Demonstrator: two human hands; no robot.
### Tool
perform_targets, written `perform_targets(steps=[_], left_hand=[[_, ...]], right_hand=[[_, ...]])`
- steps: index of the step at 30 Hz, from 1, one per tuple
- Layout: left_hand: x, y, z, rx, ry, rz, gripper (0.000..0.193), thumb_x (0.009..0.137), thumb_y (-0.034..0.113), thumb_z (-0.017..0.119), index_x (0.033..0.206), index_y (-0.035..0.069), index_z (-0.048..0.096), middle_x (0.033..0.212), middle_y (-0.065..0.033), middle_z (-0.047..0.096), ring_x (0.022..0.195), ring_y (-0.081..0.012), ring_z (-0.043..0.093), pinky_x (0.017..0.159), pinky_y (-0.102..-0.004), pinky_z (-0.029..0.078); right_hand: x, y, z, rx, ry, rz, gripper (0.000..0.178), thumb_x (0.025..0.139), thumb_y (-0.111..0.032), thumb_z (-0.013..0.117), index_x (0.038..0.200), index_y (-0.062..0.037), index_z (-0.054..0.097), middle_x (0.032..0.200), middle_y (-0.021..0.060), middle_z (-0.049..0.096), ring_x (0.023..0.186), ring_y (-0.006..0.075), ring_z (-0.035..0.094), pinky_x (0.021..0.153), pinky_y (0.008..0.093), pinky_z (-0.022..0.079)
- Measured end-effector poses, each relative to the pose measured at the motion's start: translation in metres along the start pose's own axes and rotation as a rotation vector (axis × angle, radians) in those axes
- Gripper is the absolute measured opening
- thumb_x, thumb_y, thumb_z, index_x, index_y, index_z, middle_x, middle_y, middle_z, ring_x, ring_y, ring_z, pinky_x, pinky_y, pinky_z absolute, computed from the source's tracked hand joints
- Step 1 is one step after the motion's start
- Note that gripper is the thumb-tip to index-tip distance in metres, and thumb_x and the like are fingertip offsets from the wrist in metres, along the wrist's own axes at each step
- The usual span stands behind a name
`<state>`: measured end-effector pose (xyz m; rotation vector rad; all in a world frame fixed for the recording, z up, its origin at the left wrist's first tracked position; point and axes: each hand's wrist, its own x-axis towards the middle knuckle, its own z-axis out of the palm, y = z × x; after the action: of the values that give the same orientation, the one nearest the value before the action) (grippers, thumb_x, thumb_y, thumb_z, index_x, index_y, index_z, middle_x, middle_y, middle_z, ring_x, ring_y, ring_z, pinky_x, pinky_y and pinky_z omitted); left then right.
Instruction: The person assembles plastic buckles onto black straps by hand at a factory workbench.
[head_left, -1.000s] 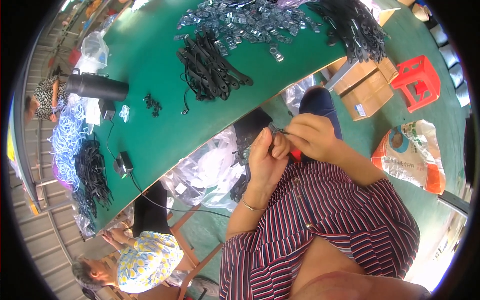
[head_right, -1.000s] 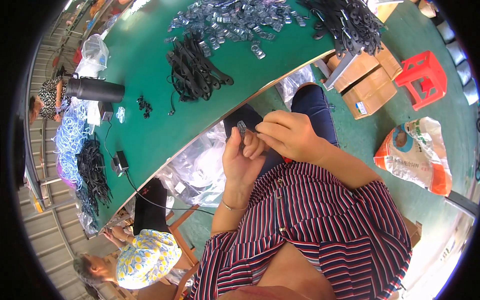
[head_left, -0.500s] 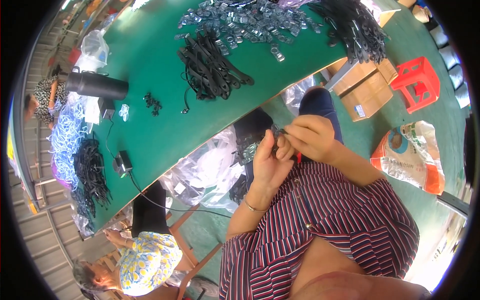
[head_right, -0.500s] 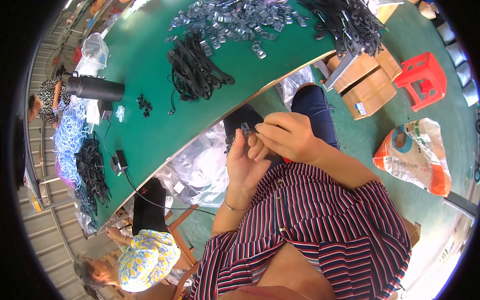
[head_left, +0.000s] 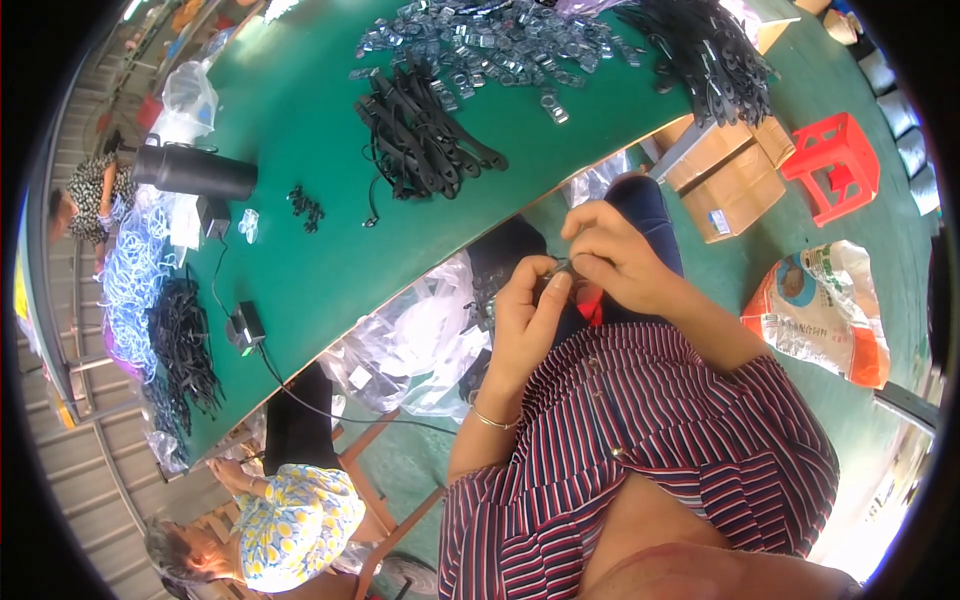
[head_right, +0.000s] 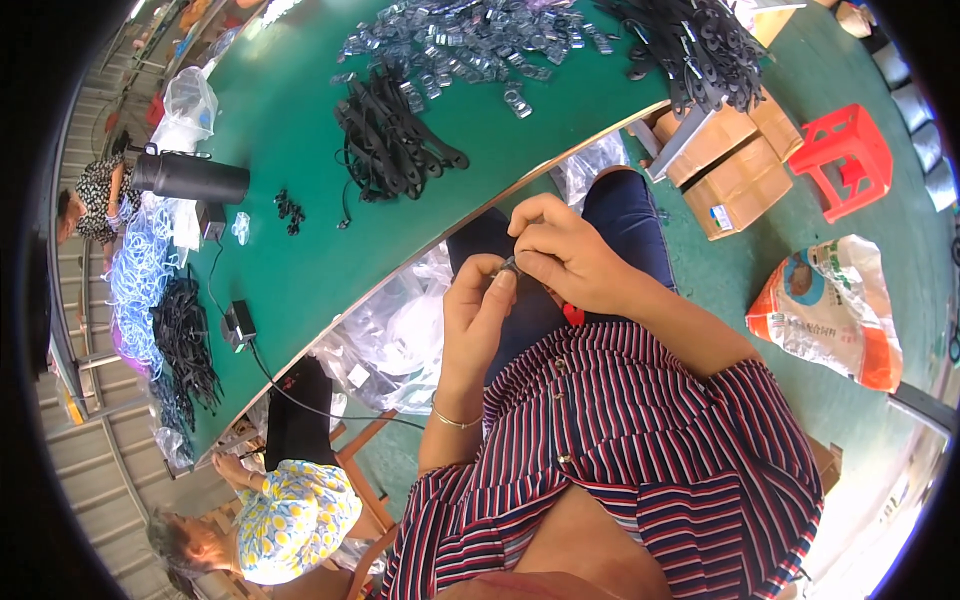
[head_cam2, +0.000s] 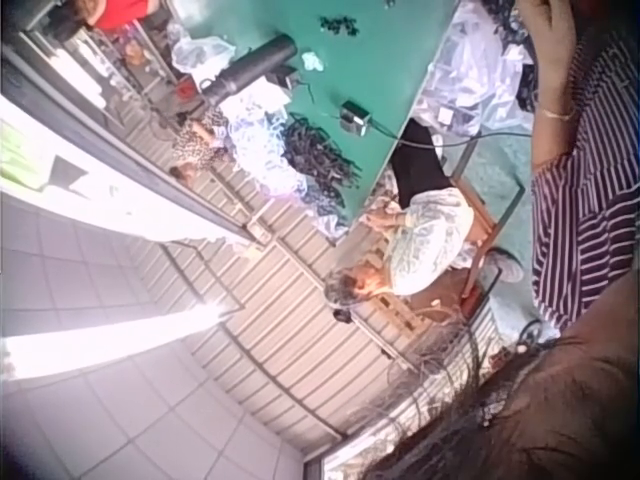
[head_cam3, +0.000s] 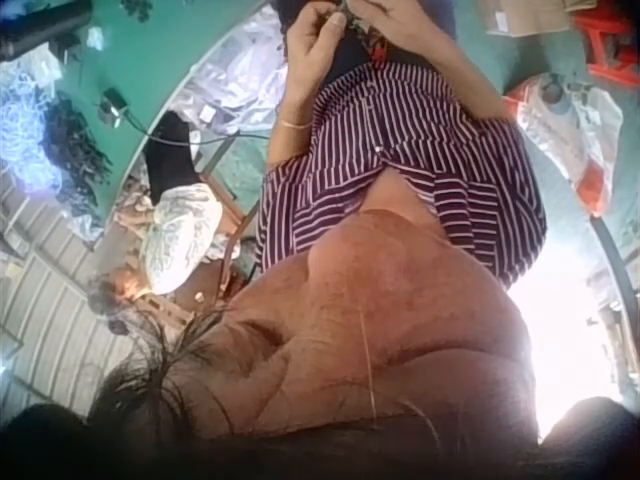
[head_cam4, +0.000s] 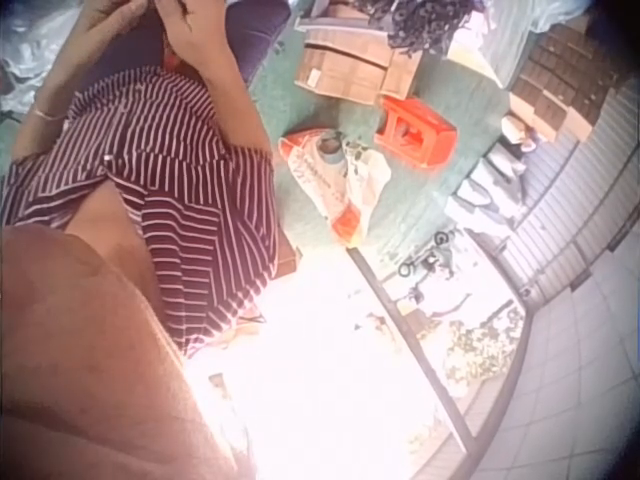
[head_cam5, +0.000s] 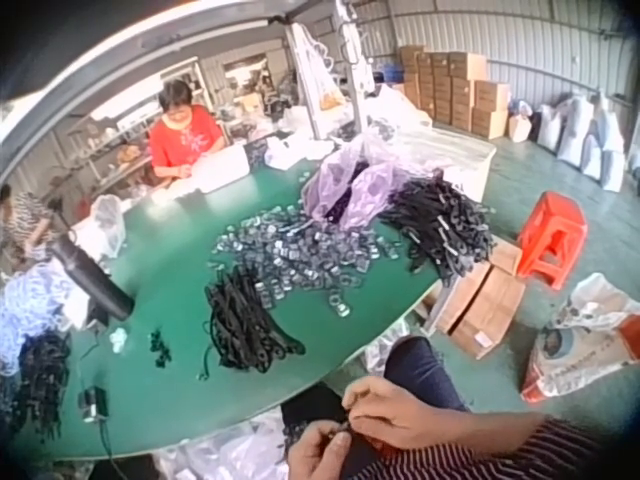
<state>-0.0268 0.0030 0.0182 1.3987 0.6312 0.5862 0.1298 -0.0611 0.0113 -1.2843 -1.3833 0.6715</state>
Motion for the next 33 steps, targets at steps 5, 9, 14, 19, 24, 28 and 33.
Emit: perform_targets(steps=[5,9,14,19,24,28,33], left_hand=[[-0.002,0.0,-0.004,-0.239,-0.114,-0.068,0.011,0.089,0.011,0.05,0.092,0.001,0.053,0.072,-0.0003,0.051,0.064,-0.0067,0.045,0.058,-0.0187,0.037],[0.0,0.011,-0.001,-0.179,-0.011,-0.023,0.013,0.088,0.008,0.049,0.098,0.002,0.053,0.082,-0.0043,0.055,0.07,-0.0095,0.049,0.062,-0.021,0.04],[0.003,0.002,-0.01,-0.436,-0.155,-0.116,0.012,0.088,0.011,0.049,0.097,0.002,0.051,0.084,-0.0041,0.055,0.073,-0.009,0.05,0.065,-0.0208,0.041],[0.005,-0.003,-0.011,-0.632,-0.178,-0.161,0.01,0.085,0.013,0.053,0.086,0.004,0.049,0.078,-0.0054,0.055,0.071,-0.0119,0.052,0.067,-0.0233,0.041],[0.003,-0.006,-0.012,-0.722,-0.221,-0.18,0.01,0.08,0.01,0.055,0.078,0.004,0.048,0.074,-0.0055,0.055,0.07,-0.0141,0.055,0.069,-0.0247,0.042],[0.004,-0.004,-0.015,-0.51,-0.187,-0.201,0.01,0.079,0.009,0.055,0.074,0.004,0.048,0.076,-0.006,0.055,0.071,-0.0147,0.055,0.07,-0.0247,0.043],[0.005,-0.013,-0.015,-0.624,-0.178,-0.188,0.009,0.079,0.008,0.055,0.074,0.004,0.048,0.078,-0.0065,0.056,0.072,-0.0148,0.055,0.07,-0.0247,0.043]], right_hand=[[-0.005,0.004,-0.006,0.752,-0.12,0.132,0.017,0.089,-0.018,0.051,0.083,-0.0014,0.053,0.102,0.0046,0.041,0.069,0.0086,0.048,0.056,0.0199,0.04],[0.0,0.002,-0.006,0.559,-0.13,0.186,0.013,0.086,-0.014,0.055,0.087,-0.0009,0.055,0.099,0.0043,0.045,0.072,0.01,0.049,0.06,0.0218,0.042],[0.002,-0.001,-0.006,0.15,-0.126,0.024,0.015,0.077,-0.003,0.061,0.091,-0.0003,0.055,0.091,0.0057,0.05,0.078,0.0147,0.054,0.065,0.0256,0.045],[0.0,-0.005,-0.002,0.133,-0.137,0.023,0.018,0.075,0.0,0.063,0.092,0.0002,0.055,0.089,0.007,0.051,0.081,0.0173,0.057,0.069,0.0285,0.047],[-0.004,-0.008,0.003,0.437,-0.106,0.106,0.018,0.076,-0.002,0.063,0.092,0.0006,0.055,0.088,0.0084,0.051,0.08,0.0177,0.056,0.068,0.0282,0.046],[-0.001,-0.006,-0.002,0.172,-0.158,0.014,0.017,0.076,-0.002,0.063,0.092,0.0007,0.055,0.088,0.0081,0.051,0.08,0.0172,0.055,0.067,0.0278,0.046],[0.002,-0.005,-0.003,0.146,-0.189,-0.001,0.018,0.076,-0.003,0.064,0.092,0.0007,0.055,0.089,0.0082,0.051,0.079,0.0176,0.054,0.067,0.0277,0.045]])
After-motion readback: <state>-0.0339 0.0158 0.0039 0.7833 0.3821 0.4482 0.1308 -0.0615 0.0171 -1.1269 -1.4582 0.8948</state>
